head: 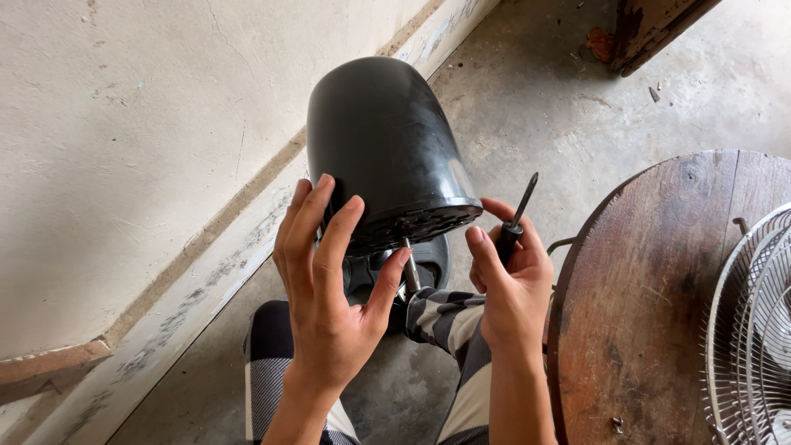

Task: The person uses a screwdriver to tighten screws on the back of a black fan motor housing. Then they pick up a metal fan cage and attach it to the front of the motor housing, aligning it with the central shaft.

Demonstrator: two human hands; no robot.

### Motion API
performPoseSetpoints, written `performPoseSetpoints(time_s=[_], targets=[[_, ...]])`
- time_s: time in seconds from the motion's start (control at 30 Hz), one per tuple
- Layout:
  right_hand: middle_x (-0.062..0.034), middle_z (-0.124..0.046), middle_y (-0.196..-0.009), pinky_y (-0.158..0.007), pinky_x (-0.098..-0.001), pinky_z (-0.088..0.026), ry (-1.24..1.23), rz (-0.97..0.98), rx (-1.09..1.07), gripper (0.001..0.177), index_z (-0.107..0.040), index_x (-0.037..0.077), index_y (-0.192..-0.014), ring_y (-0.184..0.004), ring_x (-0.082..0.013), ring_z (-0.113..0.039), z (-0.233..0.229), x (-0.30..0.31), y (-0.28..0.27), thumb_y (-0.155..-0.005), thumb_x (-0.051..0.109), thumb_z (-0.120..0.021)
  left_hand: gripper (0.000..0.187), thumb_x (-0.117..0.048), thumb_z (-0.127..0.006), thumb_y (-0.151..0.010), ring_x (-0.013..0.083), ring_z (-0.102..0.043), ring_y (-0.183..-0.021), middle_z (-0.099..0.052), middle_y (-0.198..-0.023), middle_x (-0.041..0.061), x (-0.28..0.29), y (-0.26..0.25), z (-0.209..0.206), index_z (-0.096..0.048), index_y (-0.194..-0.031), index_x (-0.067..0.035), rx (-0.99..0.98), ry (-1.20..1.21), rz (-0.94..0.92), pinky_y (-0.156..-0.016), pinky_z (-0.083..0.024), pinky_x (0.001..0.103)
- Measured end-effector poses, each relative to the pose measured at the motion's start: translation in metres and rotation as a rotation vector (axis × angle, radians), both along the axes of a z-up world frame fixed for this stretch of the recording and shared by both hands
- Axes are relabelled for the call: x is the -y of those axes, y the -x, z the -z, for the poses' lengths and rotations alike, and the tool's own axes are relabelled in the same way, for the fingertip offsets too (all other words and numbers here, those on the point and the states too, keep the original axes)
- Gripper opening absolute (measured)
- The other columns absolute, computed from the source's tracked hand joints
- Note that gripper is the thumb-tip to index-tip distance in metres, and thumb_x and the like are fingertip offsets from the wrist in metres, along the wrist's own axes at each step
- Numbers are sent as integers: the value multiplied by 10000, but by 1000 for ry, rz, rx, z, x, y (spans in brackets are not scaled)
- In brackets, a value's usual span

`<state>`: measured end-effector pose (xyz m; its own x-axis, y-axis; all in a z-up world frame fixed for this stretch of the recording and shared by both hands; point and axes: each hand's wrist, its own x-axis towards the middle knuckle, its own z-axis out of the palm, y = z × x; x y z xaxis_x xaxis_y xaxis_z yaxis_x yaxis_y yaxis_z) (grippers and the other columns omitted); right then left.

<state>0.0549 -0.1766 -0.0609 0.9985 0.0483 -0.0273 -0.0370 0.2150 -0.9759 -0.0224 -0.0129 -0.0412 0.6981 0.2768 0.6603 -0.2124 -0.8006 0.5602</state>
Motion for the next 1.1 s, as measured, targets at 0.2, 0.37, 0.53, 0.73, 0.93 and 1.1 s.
performPoseSetpoints(time_s=[0.2,0.37,0.53,0.73,0.93,1.1], targets=[[42,-508,-743,-444,-195,-292,-30,-4,31,312,-640,-39,-1220,-547,-8,-425,4,-8,-4,-938,68,-723,702,-229,-821,-975,365,-320,-1548,-362,-1600,137,-1,0,5,-401,-1527,-123,-6,5,-11,-1297,-342,511],[38,-518,-765,-452,-196,-305,-84,-3,27,279,-635,-39,-1201,-552,-11,-434,8,-8,-3,-949,58,-708,680,-225,-821,-975,359,-321,-1549,-364,-1598,129,-3,0,4,-421,-1516,-127,-3,11,-8,-1295,-348,500],[39,-503,-770,-451,-190,-298,-108,-12,45,269,-638,-38,-1204,-553,-7,-418,10,-8,-3,-959,50,-707,671,-224,-818,-971,356,-322,-1545,-358,-1594,136,-4,0,4,-432,-1511,-122,-1,6,-1,-1289,-347,503],[31,-519,-770,-467,-198,-318,-110,-5,41,260,-639,-37,-1202,-561,-20,-442,10,-8,-2,-970,69,-692,655,-225,-794,-988,350,-306,-1557,-329,-1599,137,-6,4,5,-429,-1520,-118,-17,41,2,-1304,-361,493],[15,-567,-800,-459,-194,-309,-146,-30,20,265,-628,-23,-1199,-556,-28,-444,13,-9,-6,-964,84,-687,637,-219,-769,-997,325,-327,-1548,-331,-1596,134,-6,4,9,-423,-1523,-119,-28,91,4,-1286,-408,464],[-2,-564,-774,-463,-197,-314,-229,-58,-12,242,-633,-30,-1178,-550,-39,-435,18,-6,-6,-990,111,-695,609,-210,-743,-1029,301,-342,-1546,-315,-1600,132,-7,3,12,-414,-1535,-124,-19,123,31,-1268,-482,399]])
